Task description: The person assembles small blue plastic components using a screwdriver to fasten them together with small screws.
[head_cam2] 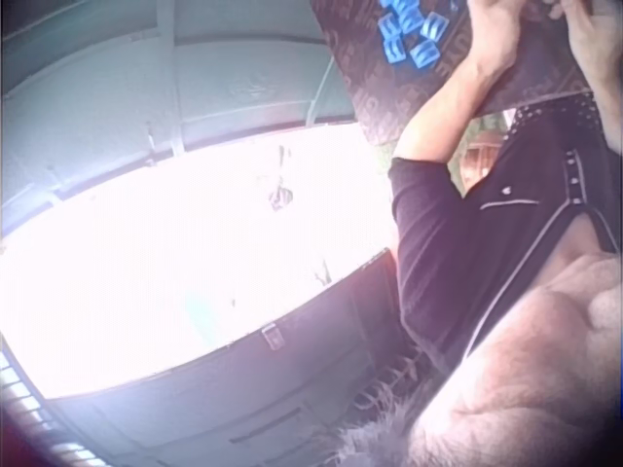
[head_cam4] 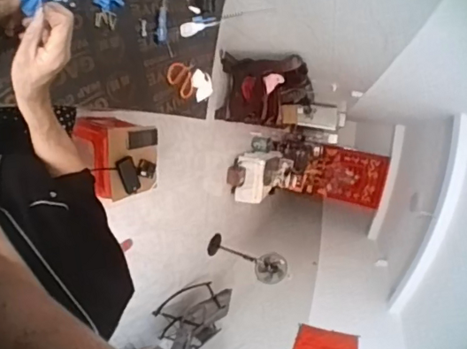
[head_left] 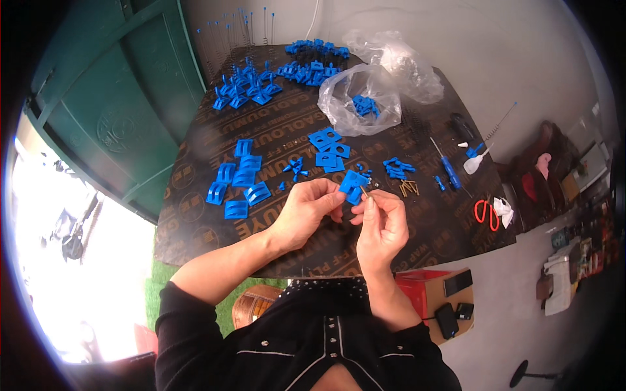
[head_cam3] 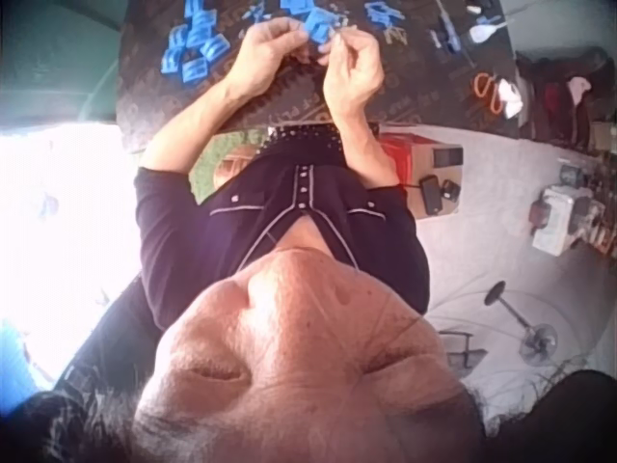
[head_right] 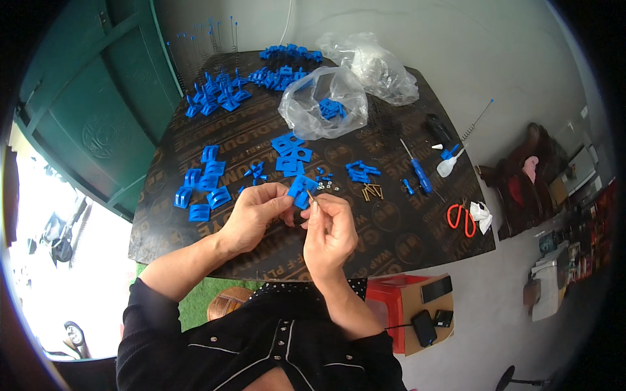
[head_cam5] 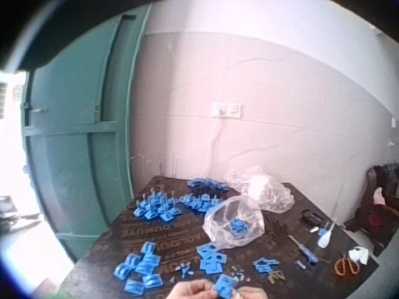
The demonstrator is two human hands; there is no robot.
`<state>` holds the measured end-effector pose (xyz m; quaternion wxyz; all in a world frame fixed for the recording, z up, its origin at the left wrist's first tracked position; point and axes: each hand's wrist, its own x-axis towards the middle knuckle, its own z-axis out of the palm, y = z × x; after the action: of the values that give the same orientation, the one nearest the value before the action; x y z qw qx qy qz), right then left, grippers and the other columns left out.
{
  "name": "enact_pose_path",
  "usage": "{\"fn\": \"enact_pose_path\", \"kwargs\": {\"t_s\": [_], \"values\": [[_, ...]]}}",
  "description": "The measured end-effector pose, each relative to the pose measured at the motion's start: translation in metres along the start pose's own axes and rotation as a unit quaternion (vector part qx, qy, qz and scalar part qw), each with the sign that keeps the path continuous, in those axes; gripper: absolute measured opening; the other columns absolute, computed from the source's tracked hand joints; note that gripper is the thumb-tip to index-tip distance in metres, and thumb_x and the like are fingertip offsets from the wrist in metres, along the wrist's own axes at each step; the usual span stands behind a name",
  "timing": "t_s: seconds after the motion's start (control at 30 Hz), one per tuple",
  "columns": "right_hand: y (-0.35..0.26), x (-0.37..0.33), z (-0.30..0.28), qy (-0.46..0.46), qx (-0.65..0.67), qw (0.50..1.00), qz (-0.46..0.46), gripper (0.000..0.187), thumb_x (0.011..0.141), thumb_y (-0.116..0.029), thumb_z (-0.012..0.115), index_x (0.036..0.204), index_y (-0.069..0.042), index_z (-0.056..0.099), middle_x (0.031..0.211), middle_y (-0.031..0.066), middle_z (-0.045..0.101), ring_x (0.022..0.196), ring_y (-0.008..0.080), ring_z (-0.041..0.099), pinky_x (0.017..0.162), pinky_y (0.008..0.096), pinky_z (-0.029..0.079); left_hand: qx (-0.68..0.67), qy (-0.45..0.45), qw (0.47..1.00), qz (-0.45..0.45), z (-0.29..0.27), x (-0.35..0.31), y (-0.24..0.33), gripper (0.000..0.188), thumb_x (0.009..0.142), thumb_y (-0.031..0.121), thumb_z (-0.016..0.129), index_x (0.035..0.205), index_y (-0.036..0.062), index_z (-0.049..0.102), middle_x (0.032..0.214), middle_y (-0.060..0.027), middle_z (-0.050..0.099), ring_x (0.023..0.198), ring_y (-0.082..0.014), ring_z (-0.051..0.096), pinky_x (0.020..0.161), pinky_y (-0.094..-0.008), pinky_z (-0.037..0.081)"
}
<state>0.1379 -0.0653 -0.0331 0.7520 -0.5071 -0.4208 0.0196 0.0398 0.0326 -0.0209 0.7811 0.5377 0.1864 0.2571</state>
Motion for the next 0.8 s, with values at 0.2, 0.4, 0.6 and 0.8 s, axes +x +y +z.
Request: {"fn": "enact_pose_path", "kwargs": {"t_s": [0.2,0.4,0.6,0.8], "values": [[-0.001,0.001,-0.001,0.025,0.033,0.999,-0.001,0.004,0.091,0.001,0.056,0.092,0.004,0.053,0.095,0.0142,0.059,0.068,0.0110,0.059,0.055,0.0212,0.051,-0.114,-0.039,0.992,-0.038,-0.007,0.002,0.008,0.018,0.093,0.016,0.057,0.090,-0.0019,0.061,0.079,-0.0073,0.062,0.068,-0.0153,0.059,0.067,-0.0295,0.050],[0.002,0.000,-0.007,0.023,0.044,0.998,-0.038,0.003,0.092,0.001,0.054,0.093,0.004,0.053,0.096,0.0147,0.058,0.067,0.0109,0.056,0.059,0.0228,0.050,-0.176,-0.106,0.977,-0.057,-0.012,0.007,0.009,0.022,0.094,0.018,0.053,0.093,-0.0025,0.061,0.084,-0.0095,0.064,0.072,-0.0194,0.060,0.071,-0.0352,0.050],[-0.005,0.000,-0.016,0.009,-0.028,0.991,-0.133,0.009,0.086,0.007,0.060,0.092,0.004,0.055,0.095,0.0137,0.057,0.076,0.0156,0.054,0.062,0.0234,0.048,-0.197,-0.196,0.959,-0.062,-0.010,0.007,0.008,0.025,0.093,0.020,0.055,0.100,-0.0037,0.060,0.091,-0.0116,0.063,0.079,-0.0226,0.060,0.076,-0.0375,0.049],[-0.026,0.003,-0.013,-0.002,-0.036,0.993,-0.111,0.009,0.083,0.006,0.063,0.090,0.002,0.058,0.099,0.0131,0.055,0.079,0.0147,0.052,0.060,0.0213,0.042,-0.141,-0.201,0.967,-0.074,-0.011,0.005,0.005,0.025,0.092,0.021,0.057,0.100,-0.0033,0.059,0.089,-0.0120,0.062,0.080,-0.0216,0.060,0.078,-0.0365,0.049]]}}
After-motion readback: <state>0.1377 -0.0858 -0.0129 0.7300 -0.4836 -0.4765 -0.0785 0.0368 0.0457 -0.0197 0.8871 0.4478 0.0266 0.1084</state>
